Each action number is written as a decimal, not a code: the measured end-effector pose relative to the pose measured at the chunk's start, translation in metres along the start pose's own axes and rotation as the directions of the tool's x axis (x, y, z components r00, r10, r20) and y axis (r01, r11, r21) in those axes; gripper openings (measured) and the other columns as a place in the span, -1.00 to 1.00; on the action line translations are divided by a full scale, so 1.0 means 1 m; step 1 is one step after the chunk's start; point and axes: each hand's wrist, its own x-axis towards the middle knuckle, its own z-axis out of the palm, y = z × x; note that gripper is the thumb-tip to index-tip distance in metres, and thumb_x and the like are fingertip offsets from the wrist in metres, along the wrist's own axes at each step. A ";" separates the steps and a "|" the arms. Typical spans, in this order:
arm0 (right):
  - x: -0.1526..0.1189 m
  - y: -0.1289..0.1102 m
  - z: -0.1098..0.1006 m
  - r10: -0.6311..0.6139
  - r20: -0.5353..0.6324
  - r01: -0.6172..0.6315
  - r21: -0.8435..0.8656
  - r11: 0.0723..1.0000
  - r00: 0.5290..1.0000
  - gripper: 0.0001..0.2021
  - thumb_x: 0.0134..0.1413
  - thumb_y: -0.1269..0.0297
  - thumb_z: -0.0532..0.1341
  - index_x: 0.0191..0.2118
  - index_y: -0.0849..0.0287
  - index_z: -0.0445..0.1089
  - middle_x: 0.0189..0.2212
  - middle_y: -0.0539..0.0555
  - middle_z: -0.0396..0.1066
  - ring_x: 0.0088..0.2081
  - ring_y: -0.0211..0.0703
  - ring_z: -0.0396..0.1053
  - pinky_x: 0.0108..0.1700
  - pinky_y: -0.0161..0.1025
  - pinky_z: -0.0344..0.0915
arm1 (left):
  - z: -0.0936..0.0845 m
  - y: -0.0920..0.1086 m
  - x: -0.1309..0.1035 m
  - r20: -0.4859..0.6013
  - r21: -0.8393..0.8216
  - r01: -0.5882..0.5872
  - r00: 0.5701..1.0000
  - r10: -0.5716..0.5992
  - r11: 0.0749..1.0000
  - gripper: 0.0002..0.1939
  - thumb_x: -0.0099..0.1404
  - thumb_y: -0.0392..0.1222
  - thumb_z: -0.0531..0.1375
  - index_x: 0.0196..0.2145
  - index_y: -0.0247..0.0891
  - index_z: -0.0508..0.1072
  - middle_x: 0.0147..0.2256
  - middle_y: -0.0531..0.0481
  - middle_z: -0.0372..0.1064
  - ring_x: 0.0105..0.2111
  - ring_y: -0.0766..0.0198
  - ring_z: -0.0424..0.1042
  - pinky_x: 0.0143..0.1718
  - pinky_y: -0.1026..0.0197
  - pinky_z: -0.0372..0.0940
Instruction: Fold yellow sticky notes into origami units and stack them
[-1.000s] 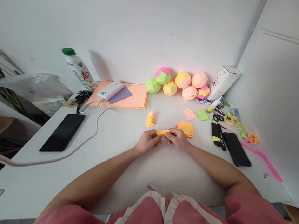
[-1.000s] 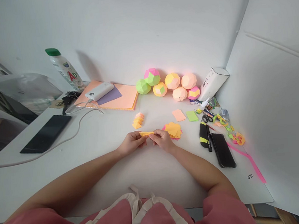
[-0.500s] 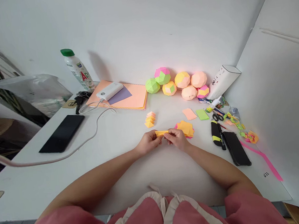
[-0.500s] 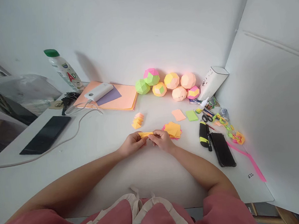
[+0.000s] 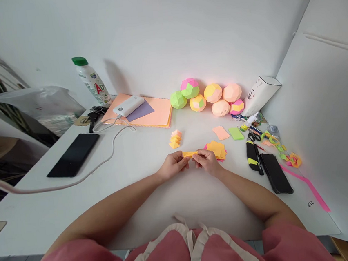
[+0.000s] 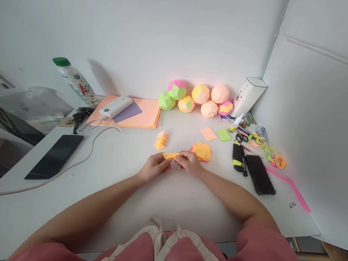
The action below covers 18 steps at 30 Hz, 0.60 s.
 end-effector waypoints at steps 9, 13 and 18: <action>0.000 0.000 0.000 0.000 -0.001 0.000 0.005 1.000 1.000 -0.71 0.03 0.11 0.18 -0.53 0.23 0.32 -0.64 -0.05 0.25 -0.63 -0.36 0.22 -0.57 -0.36 0.17 | 0.001 0.002 -0.001 -0.008 0.015 -0.001 1.000 0.002 1.000 -0.62 0.15 0.13 0.12 -0.47 -0.28 0.26 -0.56 0.06 0.34 -0.60 0.40 0.24 -0.56 0.32 0.13; 0.000 -0.002 0.000 0.002 -0.008 -0.002 -0.001 1.000 1.000 -0.70 0.01 0.09 0.18 -0.54 0.22 0.31 -0.61 -0.04 0.27 -0.63 -0.36 0.22 -0.58 -0.36 0.17 | 0.001 0.003 -0.001 -0.005 -0.001 -0.005 1.000 0.005 1.000 -0.62 0.15 0.13 0.12 -0.49 -0.27 0.23 -0.58 0.07 0.34 -0.61 0.40 0.24 -0.57 0.32 0.13; 0.000 -0.001 0.000 0.011 -0.010 -0.011 -0.011 1.000 1.000 -0.70 0.02 0.08 0.18 -0.53 0.22 0.33 -0.68 -0.06 0.24 -0.64 -0.35 0.21 -0.58 -0.35 0.17 | 0.001 0.003 -0.001 -0.009 0.011 -0.003 1.000 0.003 1.000 -0.63 0.16 0.12 0.11 -0.51 -0.26 0.22 -0.60 0.08 0.33 -0.62 0.40 0.23 -0.59 0.33 0.12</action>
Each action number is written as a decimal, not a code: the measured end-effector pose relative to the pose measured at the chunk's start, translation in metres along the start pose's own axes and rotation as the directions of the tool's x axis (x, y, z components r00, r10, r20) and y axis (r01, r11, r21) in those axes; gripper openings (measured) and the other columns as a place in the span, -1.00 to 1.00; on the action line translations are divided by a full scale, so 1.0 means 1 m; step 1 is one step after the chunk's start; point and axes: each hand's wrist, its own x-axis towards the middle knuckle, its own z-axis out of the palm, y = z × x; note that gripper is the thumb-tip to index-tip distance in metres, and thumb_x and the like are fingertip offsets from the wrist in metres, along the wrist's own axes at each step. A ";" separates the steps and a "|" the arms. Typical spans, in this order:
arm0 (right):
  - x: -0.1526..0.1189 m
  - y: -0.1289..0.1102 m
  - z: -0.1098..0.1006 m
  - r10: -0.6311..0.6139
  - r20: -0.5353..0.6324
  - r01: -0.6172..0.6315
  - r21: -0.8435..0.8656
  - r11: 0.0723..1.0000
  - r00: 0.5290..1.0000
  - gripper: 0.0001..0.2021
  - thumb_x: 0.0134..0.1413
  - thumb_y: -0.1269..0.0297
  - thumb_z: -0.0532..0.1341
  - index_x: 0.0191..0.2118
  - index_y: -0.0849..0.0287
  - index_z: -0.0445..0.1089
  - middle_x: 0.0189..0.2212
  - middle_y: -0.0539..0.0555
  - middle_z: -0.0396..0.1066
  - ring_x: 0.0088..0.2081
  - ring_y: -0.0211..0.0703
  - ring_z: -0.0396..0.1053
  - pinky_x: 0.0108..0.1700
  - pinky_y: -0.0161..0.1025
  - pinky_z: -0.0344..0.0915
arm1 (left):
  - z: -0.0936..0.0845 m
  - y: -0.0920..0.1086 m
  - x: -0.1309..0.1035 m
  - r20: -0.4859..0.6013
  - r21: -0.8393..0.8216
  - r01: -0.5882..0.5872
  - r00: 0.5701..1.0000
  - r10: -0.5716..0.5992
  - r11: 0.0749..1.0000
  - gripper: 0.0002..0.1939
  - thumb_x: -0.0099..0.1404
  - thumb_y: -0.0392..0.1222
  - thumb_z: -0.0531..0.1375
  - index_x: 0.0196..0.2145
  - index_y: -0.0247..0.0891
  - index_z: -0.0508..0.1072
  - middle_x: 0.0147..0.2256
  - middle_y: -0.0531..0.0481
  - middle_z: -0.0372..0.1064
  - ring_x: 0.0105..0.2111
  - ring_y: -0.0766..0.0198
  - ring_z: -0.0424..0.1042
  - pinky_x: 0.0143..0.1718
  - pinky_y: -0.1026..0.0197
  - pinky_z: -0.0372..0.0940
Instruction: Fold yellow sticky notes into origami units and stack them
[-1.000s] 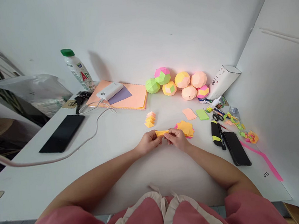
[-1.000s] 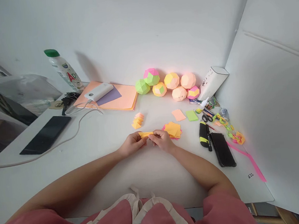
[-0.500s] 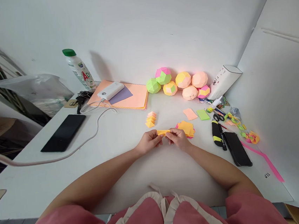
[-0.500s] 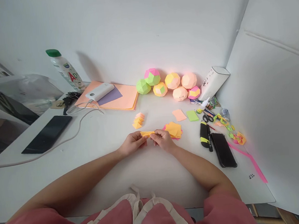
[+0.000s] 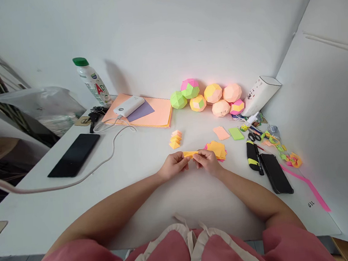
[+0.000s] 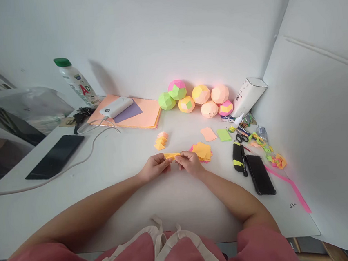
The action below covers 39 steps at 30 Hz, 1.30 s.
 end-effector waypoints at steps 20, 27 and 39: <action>-0.001 0.002 0.000 0.005 0.125 -0.001 -0.029 1.000 0.992 -0.84 -0.07 0.22 0.20 -0.41 0.21 0.33 -0.52 -0.03 0.26 -0.54 -0.34 0.21 -0.52 -0.35 0.17 | 0.000 0.000 -0.002 0.029 0.016 -0.035 0.999 0.035 0.999 -0.71 0.13 0.03 0.15 -0.42 -0.29 0.34 -0.55 0.06 0.31 -0.58 0.41 0.21 -0.56 0.32 0.13; -0.001 0.002 0.000 -0.014 0.102 0.016 -0.015 1.000 0.995 -0.94 -0.11 0.33 0.17 -0.44 0.20 0.32 -0.51 -0.04 0.22 -0.53 -0.35 0.18 -0.51 -0.35 0.16 | 0.000 0.003 -0.003 0.037 0.026 -0.030 0.999 0.029 0.999 -0.78 0.11 -0.05 0.17 -0.45 -0.30 0.35 -0.59 0.10 0.28 -0.61 0.42 0.19 -0.58 0.34 0.09; 0.002 0.002 -0.002 0.022 0.006 -0.022 0.132 0.991 1.000 -0.89 -0.12 0.32 0.16 -0.53 0.18 0.20 -0.61 -0.08 0.21 -0.62 -0.35 0.21 -0.62 -0.36 0.17 | -0.003 0.004 -0.002 -0.023 -0.057 0.008 1.000 -0.010 0.998 -0.77 0.11 -0.06 0.17 -0.46 -0.29 0.30 -0.64 0.12 0.24 -0.66 0.43 0.19 -0.61 0.34 0.11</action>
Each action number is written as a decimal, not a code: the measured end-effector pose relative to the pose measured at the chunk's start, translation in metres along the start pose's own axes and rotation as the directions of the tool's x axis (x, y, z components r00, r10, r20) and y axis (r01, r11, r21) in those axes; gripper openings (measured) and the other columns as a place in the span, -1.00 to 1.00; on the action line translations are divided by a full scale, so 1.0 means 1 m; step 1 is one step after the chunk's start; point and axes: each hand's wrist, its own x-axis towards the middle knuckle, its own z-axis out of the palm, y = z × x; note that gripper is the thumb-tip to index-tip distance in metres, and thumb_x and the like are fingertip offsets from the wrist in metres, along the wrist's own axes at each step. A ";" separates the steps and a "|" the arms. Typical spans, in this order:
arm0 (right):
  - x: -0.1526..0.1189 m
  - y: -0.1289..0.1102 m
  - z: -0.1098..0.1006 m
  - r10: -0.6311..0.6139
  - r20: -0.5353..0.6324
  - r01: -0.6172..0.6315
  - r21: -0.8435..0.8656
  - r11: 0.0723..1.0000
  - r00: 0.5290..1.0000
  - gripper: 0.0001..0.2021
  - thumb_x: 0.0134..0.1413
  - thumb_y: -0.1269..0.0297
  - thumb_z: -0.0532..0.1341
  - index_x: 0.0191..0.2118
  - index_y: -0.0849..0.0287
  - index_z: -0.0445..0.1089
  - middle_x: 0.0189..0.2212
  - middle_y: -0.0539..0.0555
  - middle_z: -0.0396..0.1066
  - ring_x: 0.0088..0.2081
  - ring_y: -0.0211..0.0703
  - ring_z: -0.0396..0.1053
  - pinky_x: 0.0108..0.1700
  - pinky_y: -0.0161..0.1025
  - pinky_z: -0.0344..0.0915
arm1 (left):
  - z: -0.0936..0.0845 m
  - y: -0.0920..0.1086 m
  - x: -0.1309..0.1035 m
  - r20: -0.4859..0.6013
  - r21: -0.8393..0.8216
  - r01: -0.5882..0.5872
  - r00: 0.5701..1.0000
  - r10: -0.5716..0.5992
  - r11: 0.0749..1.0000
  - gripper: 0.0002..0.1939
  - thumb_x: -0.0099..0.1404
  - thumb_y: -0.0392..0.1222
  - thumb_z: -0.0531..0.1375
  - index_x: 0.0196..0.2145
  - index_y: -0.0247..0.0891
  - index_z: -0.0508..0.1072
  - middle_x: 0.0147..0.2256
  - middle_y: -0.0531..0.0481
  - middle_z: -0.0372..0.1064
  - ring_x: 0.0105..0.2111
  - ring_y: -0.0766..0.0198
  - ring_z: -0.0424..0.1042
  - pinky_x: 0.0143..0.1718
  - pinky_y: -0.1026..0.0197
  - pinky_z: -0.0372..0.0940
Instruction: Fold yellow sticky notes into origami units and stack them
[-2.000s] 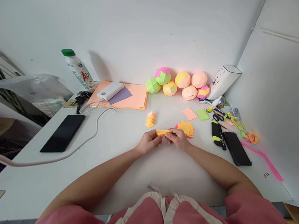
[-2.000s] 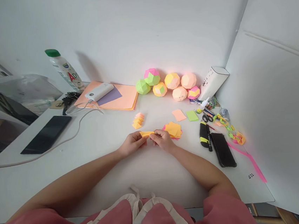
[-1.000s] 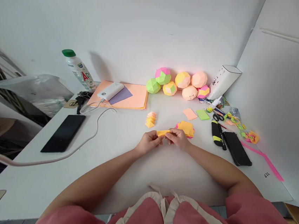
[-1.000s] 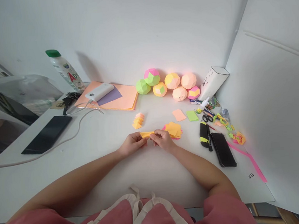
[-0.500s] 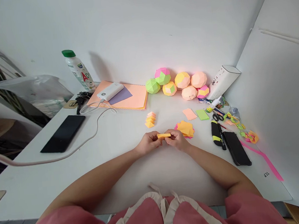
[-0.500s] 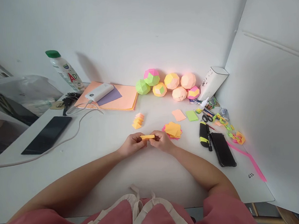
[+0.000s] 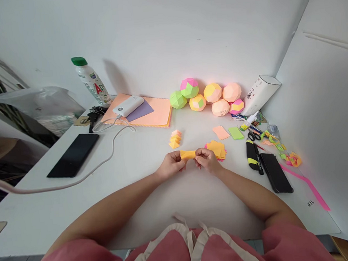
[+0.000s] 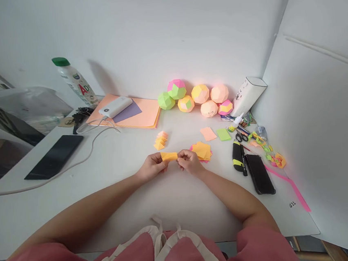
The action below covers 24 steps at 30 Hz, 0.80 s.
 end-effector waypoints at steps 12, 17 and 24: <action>-0.003 -0.005 0.002 0.006 0.149 0.023 -0.192 0.981 0.989 -0.78 0.03 0.12 0.15 -0.40 0.19 0.31 -0.53 -0.03 0.24 -0.51 -0.32 0.24 -0.51 -0.35 0.21 | 0.002 0.001 -0.001 0.039 -0.010 -0.004 0.999 0.005 1.000 -0.76 0.09 -0.06 0.18 -0.40 -0.30 0.33 -0.57 0.08 0.30 -0.60 0.42 0.21 -0.57 0.33 0.15; -0.001 0.000 0.001 0.014 0.139 0.012 -0.187 0.982 0.990 -0.79 0.01 0.14 0.16 -0.42 0.20 0.32 -0.53 -0.03 0.26 -0.53 -0.33 0.21 -0.50 -0.35 0.19 | 0.003 0.002 -0.002 0.048 0.013 0.002 0.999 -0.002 1.000 -0.82 0.09 -0.13 0.16 -0.39 -0.30 0.32 -0.55 0.07 0.31 -0.59 0.41 0.21 -0.56 0.32 0.15; -0.001 -0.001 0.001 0.021 0.055 -0.016 -0.100 0.995 0.998 -0.80 -0.04 0.17 0.17 -0.51 0.19 0.27 -0.62 -0.06 0.24 -0.58 -0.33 0.18 -0.53 -0.33 0.16 | 0.004 0.001 -0.002 0.039 0.067 -0.003 0.999 0.000 0.998 -0.85 0.08 -0.13 0.13 -0.45 -0.27 0.26 -0.56 0.09 0.29 -0.60 0.41 0.21 -0.57 0.32 0.14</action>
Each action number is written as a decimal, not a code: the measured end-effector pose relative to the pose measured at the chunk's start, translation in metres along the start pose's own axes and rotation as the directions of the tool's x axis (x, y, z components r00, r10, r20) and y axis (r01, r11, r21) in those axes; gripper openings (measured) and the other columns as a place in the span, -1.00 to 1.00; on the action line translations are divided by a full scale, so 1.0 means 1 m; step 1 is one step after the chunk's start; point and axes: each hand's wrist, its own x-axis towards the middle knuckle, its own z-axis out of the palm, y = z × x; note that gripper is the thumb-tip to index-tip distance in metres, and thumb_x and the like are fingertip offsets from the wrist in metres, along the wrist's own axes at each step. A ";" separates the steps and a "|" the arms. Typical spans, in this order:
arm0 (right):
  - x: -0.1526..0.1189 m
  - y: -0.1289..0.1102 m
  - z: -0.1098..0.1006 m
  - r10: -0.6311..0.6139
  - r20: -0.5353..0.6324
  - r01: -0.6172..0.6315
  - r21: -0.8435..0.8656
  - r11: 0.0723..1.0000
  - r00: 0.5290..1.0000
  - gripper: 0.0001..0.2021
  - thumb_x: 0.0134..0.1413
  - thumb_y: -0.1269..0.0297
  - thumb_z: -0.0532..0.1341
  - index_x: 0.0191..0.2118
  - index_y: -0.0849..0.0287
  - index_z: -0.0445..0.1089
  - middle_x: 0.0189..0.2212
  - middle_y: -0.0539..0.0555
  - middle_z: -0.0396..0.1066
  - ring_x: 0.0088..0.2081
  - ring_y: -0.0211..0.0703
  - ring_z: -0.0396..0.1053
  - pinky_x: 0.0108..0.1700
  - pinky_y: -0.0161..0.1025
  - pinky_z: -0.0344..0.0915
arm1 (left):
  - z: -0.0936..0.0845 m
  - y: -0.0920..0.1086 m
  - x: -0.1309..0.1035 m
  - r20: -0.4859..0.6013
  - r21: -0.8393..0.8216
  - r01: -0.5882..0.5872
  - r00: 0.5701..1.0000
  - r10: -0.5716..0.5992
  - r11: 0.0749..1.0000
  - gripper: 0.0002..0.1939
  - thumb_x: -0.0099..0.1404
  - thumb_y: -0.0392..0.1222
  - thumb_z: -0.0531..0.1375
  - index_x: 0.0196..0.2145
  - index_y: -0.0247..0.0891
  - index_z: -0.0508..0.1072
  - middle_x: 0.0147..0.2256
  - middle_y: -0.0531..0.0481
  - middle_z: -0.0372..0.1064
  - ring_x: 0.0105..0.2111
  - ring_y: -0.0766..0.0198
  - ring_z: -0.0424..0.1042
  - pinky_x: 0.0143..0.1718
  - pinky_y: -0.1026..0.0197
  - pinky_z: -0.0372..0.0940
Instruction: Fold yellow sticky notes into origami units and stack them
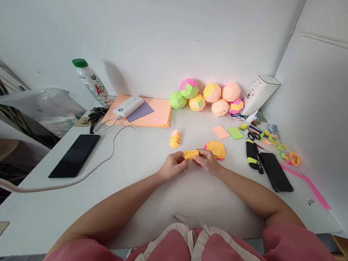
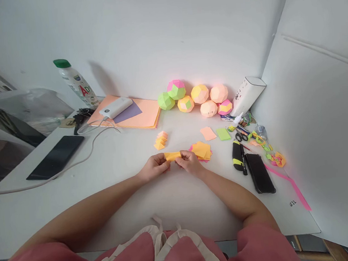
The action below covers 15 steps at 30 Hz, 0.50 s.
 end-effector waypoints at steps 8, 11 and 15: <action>0.001 -0.002 -0.002 -0.005 -0.082 0.011 0.069 0.998 0.997 -0.81 -0.05 0.23 0.17 -0.55 0.18 0.22 -0.64 -0.07 0.26 -0.61 -0.35 0.19 -0.55 -0.34 0.16 | -0.001 0.000 -0.001 -0.036 -0.124 -0.018 0.999 0.013 0.992 -0.81 0.14 -0.11 0.13 -0.43 -0.25 0.20 -0.53 0.08 0.31 -0.58 0.41 0.26 -0.53 0.32 0.16; 0.002 -0.001 -0.002 -0.003 -0.073 0.008 0.073 0.997 0.997 -0.81 -0.04 0.22 0.18 -0.52 0.19 0.24 -0.63 -0.08 0.26 -0.62 -0.36 0.19 -0.56 -0.35 0.15 | 0.000 0.000 0.000 -0.073 -0.180 -0.045 0.997 0.032 0.983 -0.74 0.12 -0.07 0.18 -0.41 -0.23 0.15 -0.46 0.06 0.35 -0.56 0.41 0.31 -0.54 0.34 0.16; 0.002 0.001 -0.003 0.020 -0.053 -0.018 0.039 0.999 0.998 -0.80 -0.03 0.18 0.19 -0.50 0.20 0.25 -0.63 -0.07 0.26 -0.59 -0.35 0.22 -0.56 -0.36 0.17 | 0.001 -0.004 0.003 -0.099 -0.214 -0.050 0.995 0.029 0.976 -0.67 0.11 -0.03 0.21 -0.41 -0.23 0.12 -0.44 0.05 0.38 -0.56 0.42 0.33 -0.54 0.34 0.18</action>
